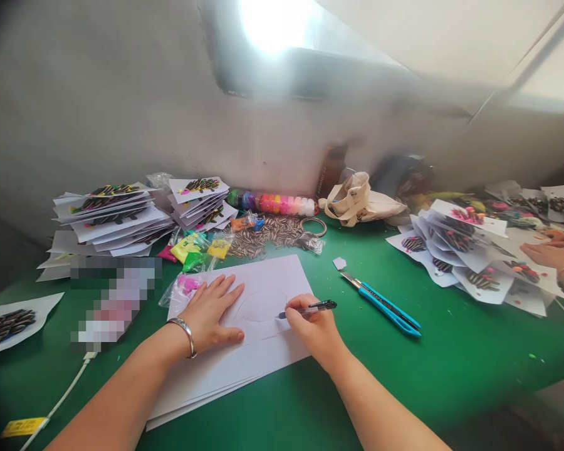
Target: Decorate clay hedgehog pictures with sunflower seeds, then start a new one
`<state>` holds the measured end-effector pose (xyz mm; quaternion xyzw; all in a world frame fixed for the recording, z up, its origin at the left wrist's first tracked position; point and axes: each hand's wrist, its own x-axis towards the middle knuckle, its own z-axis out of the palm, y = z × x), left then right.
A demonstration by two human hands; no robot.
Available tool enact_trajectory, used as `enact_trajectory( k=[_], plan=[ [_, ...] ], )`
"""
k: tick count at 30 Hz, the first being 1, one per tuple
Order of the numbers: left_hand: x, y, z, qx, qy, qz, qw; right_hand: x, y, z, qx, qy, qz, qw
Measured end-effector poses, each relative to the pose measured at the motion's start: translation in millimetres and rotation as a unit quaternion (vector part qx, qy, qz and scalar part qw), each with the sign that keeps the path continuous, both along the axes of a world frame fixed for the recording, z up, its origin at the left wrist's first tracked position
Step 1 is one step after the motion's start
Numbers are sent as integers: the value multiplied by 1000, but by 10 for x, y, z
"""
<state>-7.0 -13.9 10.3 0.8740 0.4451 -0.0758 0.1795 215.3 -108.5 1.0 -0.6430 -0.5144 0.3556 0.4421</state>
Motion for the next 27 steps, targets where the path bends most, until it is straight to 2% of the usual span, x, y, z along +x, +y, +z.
enact_trajectory(
  k=[14,21,27],
  plan=[
    [2,6,-16,-2,2,5,1000,21,26,-17,10,-15,30,999],
    [11,-10,49,-10,8,1,1000,11,40,-11,-5,6,10,1000],
    [0,2,-11,-1,0,2,1000,3,38,-36,4,-11,12,1000]
  ],
)
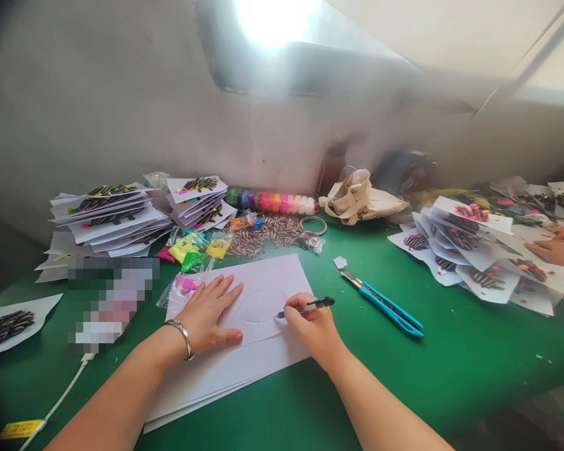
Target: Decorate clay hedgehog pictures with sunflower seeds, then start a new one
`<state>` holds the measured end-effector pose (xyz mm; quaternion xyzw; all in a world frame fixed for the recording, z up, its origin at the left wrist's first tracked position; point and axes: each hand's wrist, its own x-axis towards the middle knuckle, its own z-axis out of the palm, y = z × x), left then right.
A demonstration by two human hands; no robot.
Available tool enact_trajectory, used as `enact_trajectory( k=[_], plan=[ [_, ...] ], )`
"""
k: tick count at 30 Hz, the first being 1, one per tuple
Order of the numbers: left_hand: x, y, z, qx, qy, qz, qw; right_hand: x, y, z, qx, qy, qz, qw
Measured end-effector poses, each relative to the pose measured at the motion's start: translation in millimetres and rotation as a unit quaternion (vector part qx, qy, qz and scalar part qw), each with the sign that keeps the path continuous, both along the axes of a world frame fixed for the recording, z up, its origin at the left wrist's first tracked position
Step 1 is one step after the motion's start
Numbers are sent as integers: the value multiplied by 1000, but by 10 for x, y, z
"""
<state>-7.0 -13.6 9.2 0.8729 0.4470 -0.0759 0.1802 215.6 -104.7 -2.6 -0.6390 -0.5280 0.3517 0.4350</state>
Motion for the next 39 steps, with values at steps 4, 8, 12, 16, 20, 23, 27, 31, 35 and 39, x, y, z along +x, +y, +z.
enact_trajectory(
  k=[4,8,12,16,20,23,27,31,35,39],
  plan=[
    [-6,8,-22,0,-2,-1,1000,-4,2,-2,9,-13,6,1000],
    [-8,11,-20,1,-2,1,1000,6,-1,8,6,-13,12,1000],
    [-6,9,-14,-1,-1,2,1000,7,-1,29,-7,4,6,1000],
    [-2,8,-12,-1,1,1,1000,-10,-5,34,-10,7,-4,1000],
    [0,6,-3,1,5,0,1000,-18,-7,21,-3,-7,3,1000],
    [3,4,11,-1,9,1,1000,-4,-5,19,1,-13,8,1000],
    [11,1,25,-5,10,2,1000,9,-13,33,2,2,-2,1000],
    [14,-2,25,-6,8,3,1000,-62,-46,48,48,-8,4,999],
    [5,-1,14,-2,4,0,1000,-189,-72,60,87,-60,51,993],
    [3,3,3,-2,0,2,1000,-232,-60,46,77,-67,51,993]
  ],
)
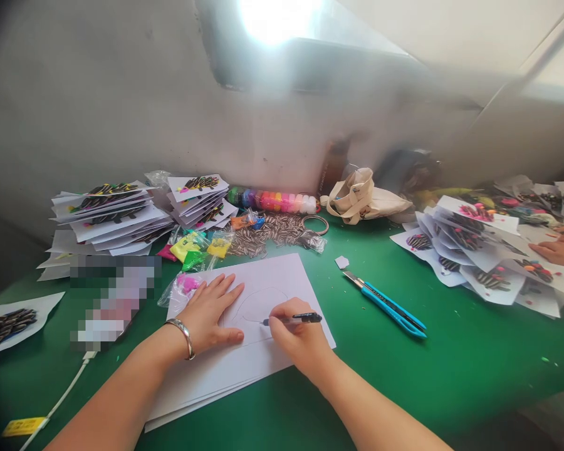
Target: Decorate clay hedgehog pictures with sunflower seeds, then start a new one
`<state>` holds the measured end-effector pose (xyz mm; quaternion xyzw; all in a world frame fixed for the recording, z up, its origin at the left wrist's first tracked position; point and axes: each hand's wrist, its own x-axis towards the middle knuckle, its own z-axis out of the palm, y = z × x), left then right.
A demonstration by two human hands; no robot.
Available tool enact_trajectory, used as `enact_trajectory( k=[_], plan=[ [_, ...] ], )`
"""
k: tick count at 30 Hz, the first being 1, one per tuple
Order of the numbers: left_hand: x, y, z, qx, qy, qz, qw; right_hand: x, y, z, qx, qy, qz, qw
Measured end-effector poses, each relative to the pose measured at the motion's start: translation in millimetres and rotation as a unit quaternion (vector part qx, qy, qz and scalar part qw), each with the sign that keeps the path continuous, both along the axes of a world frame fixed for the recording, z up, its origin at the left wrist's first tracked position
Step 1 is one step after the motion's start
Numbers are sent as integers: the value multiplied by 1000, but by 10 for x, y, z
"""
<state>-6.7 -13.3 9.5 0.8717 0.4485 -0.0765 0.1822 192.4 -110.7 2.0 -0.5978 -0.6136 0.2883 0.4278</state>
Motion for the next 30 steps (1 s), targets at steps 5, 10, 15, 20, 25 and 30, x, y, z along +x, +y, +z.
enact_trajectory(
  k=[5,10,15,20,25,30],
  plan=[
    [11,-6,17,-1,5,0,1000,17,17,-21,-10,0,0,1000],
    [19,-9,36,-6,6,0,1000,13,20,-18,-20,-2,-3,1000],
    [12,-7,17,-1,6,1,1000,18,17,-28,-26,1,-5,1000],
    [7,-12,23,-6,3,0,1000,19,13,-31,-32,5,1,999],
    [5,-7,16,-6,-1,2,1000,30,16,-29,-28,14,2,1000],
    [-3,-2,-1,-6,-6,1,1000,32,20,-18,-29,11,9,999]
  ],
)
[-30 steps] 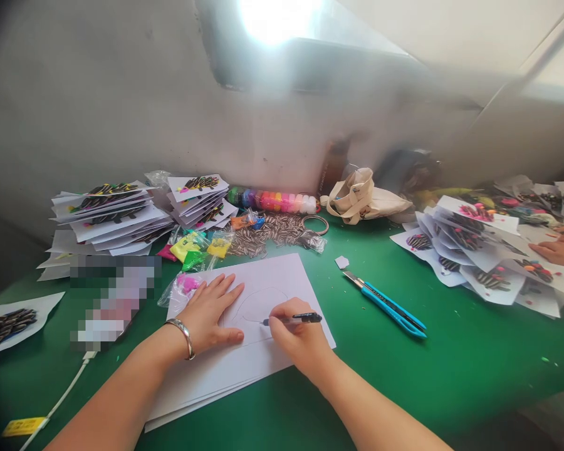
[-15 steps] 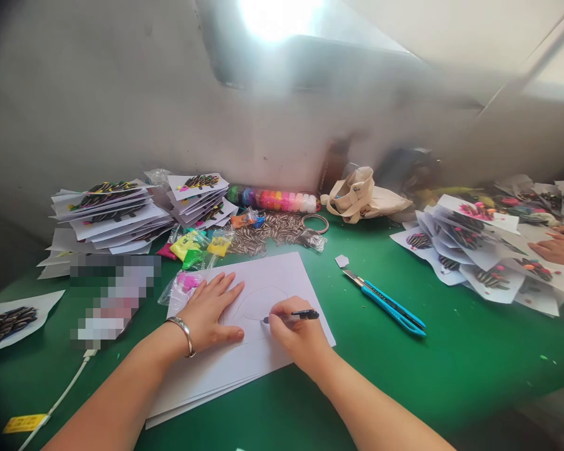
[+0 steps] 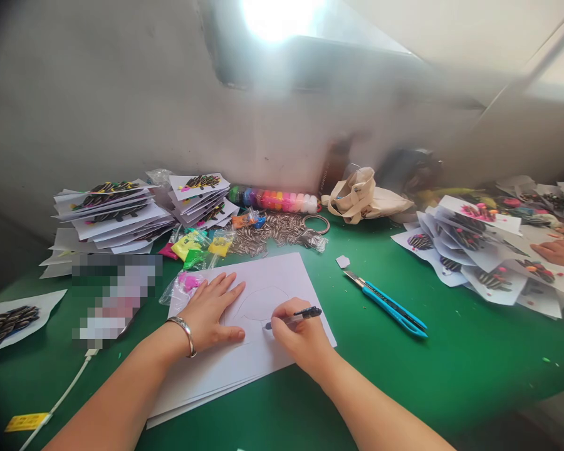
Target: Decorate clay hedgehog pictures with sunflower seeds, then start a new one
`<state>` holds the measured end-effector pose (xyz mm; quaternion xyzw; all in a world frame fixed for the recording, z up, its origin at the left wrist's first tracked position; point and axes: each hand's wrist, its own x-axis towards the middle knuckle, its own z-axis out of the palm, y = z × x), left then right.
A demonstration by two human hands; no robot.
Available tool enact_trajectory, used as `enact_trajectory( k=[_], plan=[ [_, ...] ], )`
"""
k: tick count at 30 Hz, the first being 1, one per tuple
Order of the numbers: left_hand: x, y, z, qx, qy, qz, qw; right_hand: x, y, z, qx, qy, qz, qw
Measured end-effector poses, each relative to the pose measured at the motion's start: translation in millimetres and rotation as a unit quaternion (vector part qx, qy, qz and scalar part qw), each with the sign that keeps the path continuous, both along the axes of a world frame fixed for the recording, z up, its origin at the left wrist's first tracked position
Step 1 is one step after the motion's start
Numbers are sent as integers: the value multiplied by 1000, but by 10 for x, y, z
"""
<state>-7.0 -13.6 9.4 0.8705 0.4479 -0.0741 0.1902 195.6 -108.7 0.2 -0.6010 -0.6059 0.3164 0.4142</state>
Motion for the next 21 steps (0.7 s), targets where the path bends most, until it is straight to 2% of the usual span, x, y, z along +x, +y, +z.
enact_trajectory(
  k=[15,21],
  plan=[
    [11,-6,26,-2,3,4,1000,-2,2,3,-11,32,-14,999],
    [5,-6,19,2,5,0,1000,272,104,-36,-34,100,-138,985]
  ],
)
